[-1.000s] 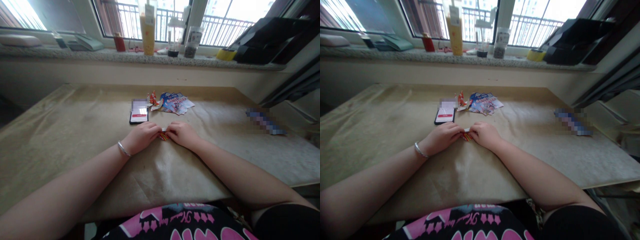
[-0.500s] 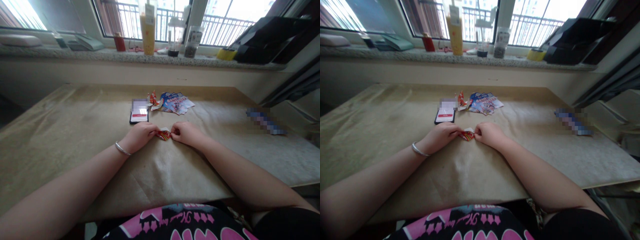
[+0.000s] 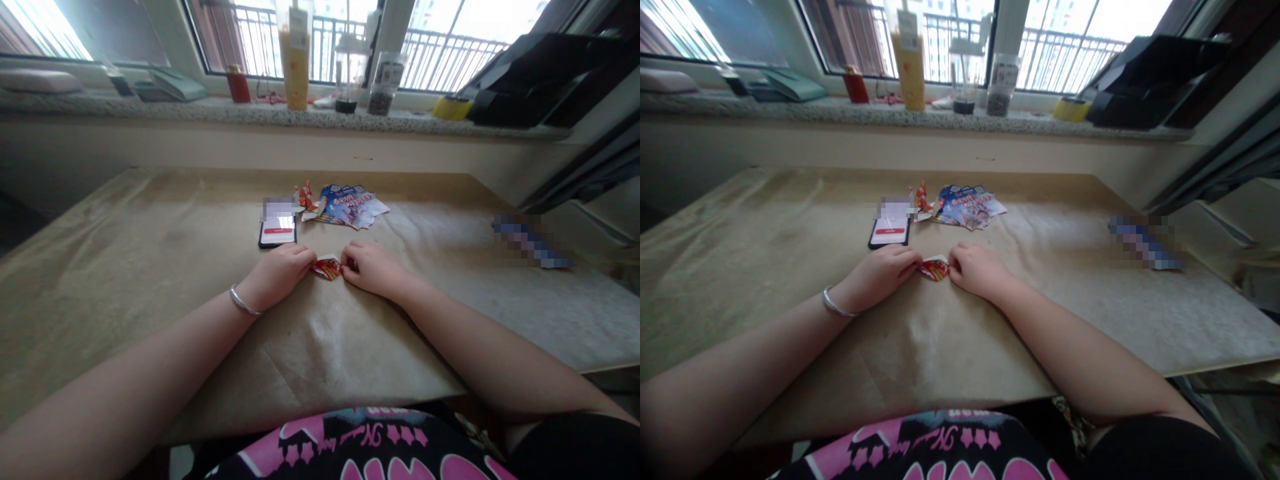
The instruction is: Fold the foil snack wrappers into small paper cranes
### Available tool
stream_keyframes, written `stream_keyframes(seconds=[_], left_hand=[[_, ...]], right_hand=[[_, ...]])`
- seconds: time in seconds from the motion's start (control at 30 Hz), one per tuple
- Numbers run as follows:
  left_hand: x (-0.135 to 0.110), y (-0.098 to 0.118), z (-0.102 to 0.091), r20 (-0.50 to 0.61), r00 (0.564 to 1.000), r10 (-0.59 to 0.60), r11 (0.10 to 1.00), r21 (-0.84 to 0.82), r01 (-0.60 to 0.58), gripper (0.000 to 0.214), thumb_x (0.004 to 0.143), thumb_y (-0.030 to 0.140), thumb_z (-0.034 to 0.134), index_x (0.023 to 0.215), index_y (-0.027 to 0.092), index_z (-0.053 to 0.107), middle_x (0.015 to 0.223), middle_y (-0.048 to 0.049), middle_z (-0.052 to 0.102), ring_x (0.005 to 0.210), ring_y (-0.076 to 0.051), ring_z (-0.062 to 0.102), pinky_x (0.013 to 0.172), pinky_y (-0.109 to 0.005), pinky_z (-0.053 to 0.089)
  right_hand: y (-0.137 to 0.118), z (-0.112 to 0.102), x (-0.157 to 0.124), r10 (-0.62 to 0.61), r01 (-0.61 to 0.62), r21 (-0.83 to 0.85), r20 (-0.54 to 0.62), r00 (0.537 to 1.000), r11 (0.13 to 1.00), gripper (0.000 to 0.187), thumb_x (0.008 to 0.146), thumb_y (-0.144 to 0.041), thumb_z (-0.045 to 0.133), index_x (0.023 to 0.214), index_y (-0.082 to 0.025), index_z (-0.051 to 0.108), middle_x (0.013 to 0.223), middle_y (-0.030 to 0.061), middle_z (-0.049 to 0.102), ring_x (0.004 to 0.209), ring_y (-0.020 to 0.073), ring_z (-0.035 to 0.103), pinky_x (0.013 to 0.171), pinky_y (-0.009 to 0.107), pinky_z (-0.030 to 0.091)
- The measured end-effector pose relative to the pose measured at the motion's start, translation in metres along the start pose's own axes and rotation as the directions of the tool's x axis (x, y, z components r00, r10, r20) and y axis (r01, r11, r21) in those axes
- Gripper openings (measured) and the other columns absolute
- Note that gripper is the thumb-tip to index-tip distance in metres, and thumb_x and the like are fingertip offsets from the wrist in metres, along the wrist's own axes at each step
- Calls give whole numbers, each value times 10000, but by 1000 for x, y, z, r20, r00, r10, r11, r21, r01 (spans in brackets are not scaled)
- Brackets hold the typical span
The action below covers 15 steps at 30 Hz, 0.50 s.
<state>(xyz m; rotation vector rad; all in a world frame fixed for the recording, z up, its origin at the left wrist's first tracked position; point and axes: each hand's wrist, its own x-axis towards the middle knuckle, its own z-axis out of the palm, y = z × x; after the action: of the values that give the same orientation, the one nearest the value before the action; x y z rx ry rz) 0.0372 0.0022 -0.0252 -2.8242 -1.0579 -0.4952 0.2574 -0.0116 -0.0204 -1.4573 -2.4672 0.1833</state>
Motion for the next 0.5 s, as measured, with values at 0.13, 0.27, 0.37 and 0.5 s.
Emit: stream_keyframes(seconds=[0.13, 0.27, 0.37, 0.5], left_hand=[[0, 2, -3, 26, 999, 48, 997, 64, -49, 117, 883, 128, 492, 813, 154, 583, 783, -37, 617, 739, -159, 557, 650, -251, 415], [-1, 6, -8, 16, 997, 75, 982, 172, -77, 123, 885, 114, 483, 832, 169, 579, 752, -27, 621, 676, -147, 550, 585, -247, 384], [-2, 6, -6, -25, 999, 34, 982, 188, -29, 119, 892, 148, 485, 818, 172, 575, 702, -19, 601, 633, -140, 544, 551, -243, 366], [-2, 0, 1, -60, 998, -3, 1000, 21, 4, 142, 903, 192, 479, 844, 168, 605, 779, -32, 628, 698, -141, 575, 619, -235, 424]], right_hand=[[0, 7, 2, -57, 67, 96, -104, 993, 993, 121, 775, -237, 581, 875, -178, 618, 854, 46, 608, 749, 148, 546, 717, 261, 412], [0, 12, 6, -6, 33, 184, -146, 989, 982, 95, 744, -194, 610, 836, -173, 613, 765, 20, 586, 703, 133, 519, 685, 251, 408], [1, 15, 7, 87, -38, 304, -148, 985, 952, 133, 707, -171, 630, 835, -174, 595, 709, -13, 566, 623, 105, 496, 615, 228, 401], [2, 19, 8, 132, -64, 417, -137, 982, 907, 141, 683, -160, 638, 815, -172, 588, 680, -31, 547, 583, 89, 477, 561, 210, 390]])
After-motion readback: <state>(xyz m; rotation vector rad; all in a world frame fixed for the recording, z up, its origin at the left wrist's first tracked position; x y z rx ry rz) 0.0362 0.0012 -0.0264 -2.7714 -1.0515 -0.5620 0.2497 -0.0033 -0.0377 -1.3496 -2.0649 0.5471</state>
